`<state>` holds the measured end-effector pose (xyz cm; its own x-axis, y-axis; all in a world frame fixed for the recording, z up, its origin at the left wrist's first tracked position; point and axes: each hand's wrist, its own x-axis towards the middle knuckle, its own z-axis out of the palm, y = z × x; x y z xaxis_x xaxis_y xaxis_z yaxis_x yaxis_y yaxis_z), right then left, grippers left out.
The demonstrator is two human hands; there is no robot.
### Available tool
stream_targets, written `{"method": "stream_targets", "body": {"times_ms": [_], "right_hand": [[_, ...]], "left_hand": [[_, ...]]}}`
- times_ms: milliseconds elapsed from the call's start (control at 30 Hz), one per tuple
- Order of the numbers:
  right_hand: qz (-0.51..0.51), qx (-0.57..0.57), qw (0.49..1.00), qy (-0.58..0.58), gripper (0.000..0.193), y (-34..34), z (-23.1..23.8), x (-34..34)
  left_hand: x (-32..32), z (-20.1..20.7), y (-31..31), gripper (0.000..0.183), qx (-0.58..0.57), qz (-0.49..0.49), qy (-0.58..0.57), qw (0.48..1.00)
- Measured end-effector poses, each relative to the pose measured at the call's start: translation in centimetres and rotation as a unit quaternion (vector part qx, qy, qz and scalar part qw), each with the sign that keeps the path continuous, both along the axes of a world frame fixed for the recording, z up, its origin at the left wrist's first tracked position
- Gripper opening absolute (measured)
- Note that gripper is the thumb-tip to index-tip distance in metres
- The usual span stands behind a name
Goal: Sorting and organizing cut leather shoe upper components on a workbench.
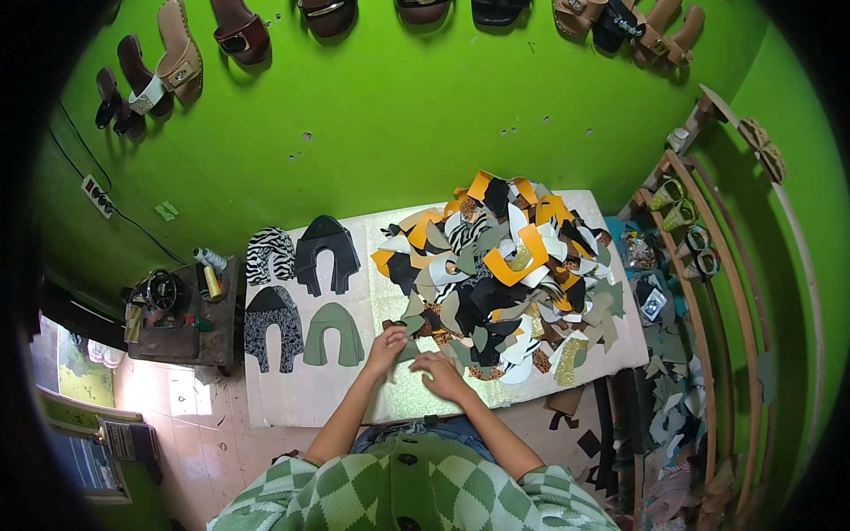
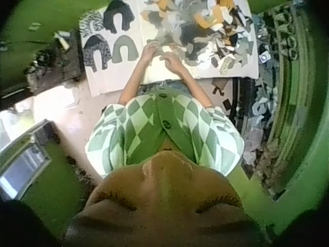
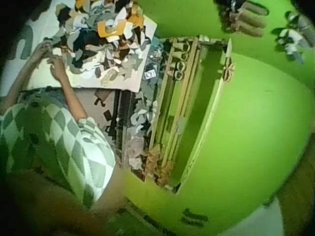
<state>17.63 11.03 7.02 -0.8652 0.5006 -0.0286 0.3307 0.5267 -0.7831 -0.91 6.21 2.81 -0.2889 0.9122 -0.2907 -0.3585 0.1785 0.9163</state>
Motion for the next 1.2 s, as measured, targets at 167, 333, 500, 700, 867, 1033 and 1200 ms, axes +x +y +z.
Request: {"method": "stream_targets", "body": {"times_ms": [167,333,500,700,867,1033,1200], "right_hand": [[-0.137,0.018,0.987,0.079,0.027,2.1,1.4,-0.8],[-0.190,-0.312,0.918,0.156,0.023,3.7,1.9,-2.5],[-0.136,-0.338,0.907,0.213,0.012,3.9,3.4,-3.3],[-0.123,-0.243,0.955,0.119,0.015,2.8,2.2,-3.4],[-0.155,0.029,0.977,-0.146,0.054,1.3,-0.1,-2.4],[-0.142,0.123,0.966,-0.176,0.065,1.2,-2.3,-2.1],[-0.157,0.148,0.973,-0.077,0.052,1.7,-2.9,-2.6]], "left_hand": [[-1.7,3.6,0.4,0.027,0.027,-0.061,0.097,0.993],[-0.7,6.0,-0.3,0.017,0.019,-0.127,0.126,0.984],[-1.5,6.8,-2.0,0.012,-0.093,-0.109,0.158,0.977],[-1.8,6.7,-2.3,0.025,0.007,0.022,0.373,0.928],[-0.8,6.0,-2.0,0.038,0.011,-0.050,0.574,0.817],[0.1,4.3,0.5,0.047,0.065,-0.094,0.618,0.778],[-0.7,2.5,2.5,0.026,0.091,-0.111,0.693,0.706]]}}
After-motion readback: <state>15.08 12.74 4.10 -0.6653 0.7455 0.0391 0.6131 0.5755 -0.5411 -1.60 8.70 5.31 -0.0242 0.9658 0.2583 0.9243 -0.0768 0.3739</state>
